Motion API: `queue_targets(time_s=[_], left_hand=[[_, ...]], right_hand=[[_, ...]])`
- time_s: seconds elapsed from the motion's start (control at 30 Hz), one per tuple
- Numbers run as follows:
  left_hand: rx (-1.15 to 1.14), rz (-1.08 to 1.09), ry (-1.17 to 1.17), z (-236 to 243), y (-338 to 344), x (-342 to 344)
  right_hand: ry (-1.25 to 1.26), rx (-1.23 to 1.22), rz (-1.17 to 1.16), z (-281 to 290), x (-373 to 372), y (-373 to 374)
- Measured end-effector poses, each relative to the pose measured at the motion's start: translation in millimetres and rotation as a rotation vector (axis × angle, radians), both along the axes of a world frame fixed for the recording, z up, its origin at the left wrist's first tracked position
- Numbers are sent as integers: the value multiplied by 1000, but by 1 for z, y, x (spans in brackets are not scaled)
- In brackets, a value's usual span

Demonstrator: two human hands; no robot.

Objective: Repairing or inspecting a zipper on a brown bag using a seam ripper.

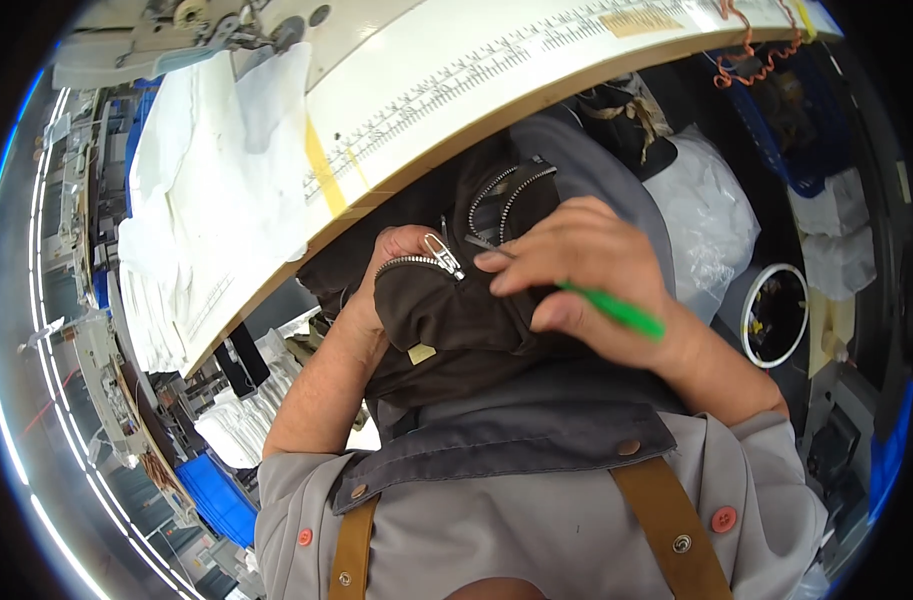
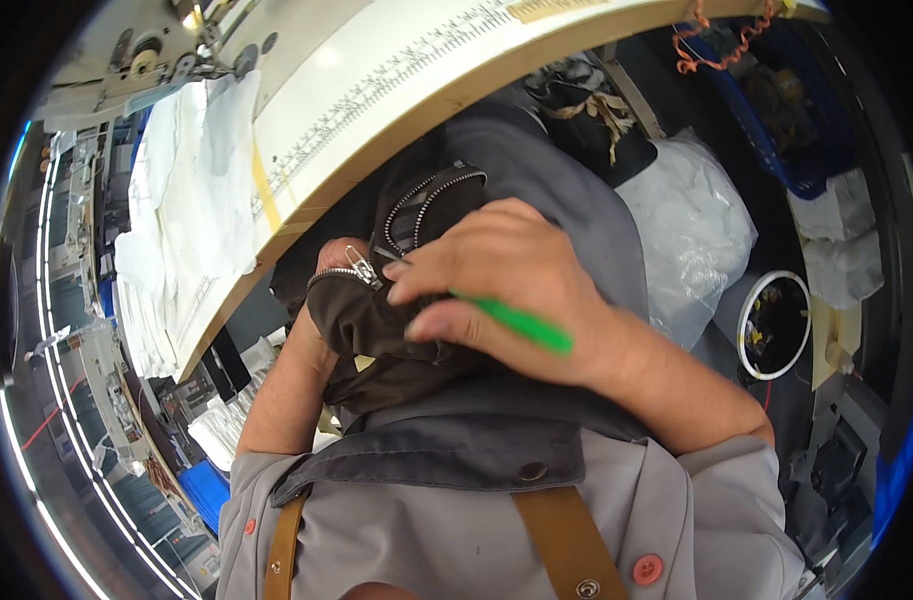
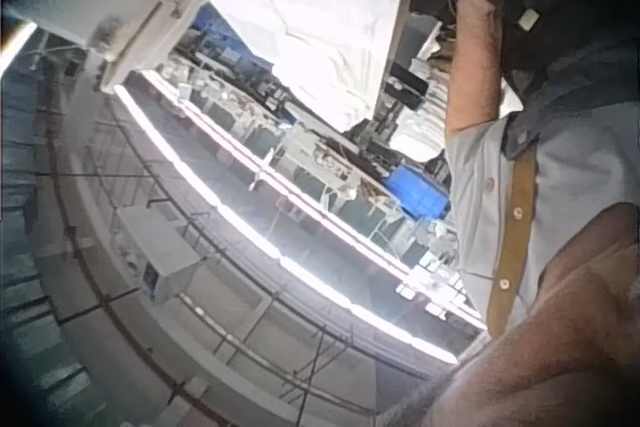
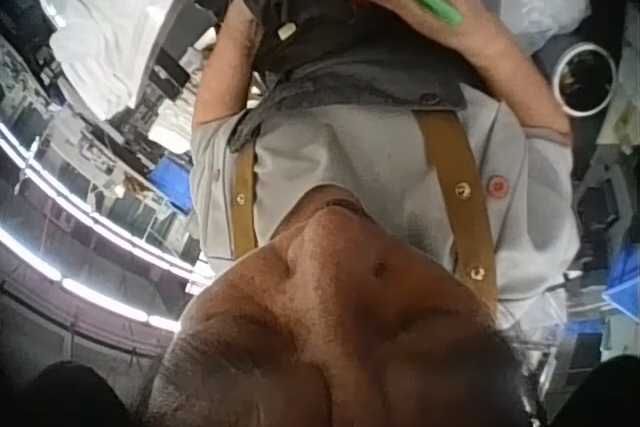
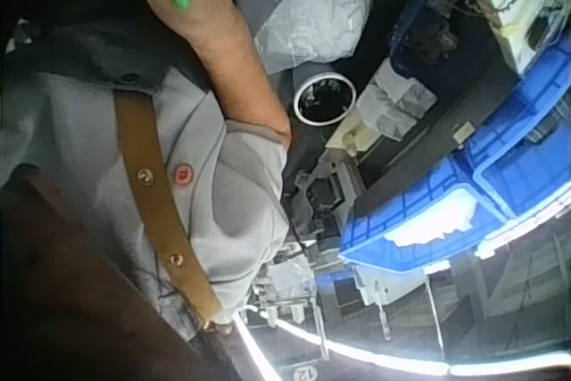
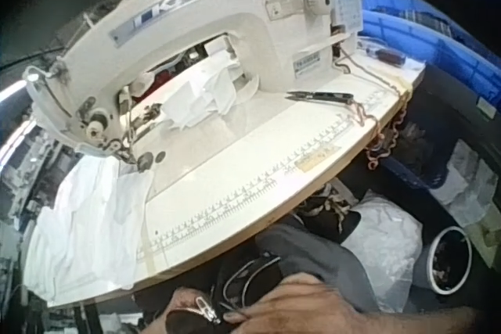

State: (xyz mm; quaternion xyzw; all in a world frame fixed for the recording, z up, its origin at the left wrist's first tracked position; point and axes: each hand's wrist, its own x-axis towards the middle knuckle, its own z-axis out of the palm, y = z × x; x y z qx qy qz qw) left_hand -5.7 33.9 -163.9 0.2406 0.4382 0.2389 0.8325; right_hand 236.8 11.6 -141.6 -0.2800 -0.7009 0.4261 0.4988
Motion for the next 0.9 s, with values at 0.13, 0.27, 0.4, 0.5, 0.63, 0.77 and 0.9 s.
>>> queue_targets(time_s=[0.13,0.27,0.4,0.5,0.63,0.77,0.9], left_hand=[[485,-141,82,-1,0,-8],[214,-5,-47,-28,-1,-15],[639,-373,407,-26,-3,-8],[231,65,56,-28,-6,-12],[237,-24,-23,-9,-1,-6],[275,9,-111,-9,0,-7],[330,27,-83,-11,0,-6]], right_hand=[[-284,264,-122,15,-11,-13],[-368,367,-223,11,-21,-26],[-432,511,-248,7,-30,-35],[-482,564,-241,7,-34,-37],[-541,558,-251,5,-42,-38],[-596,579,-210,7,-44,-36],[-585,560,-191,3,-46,-35]])
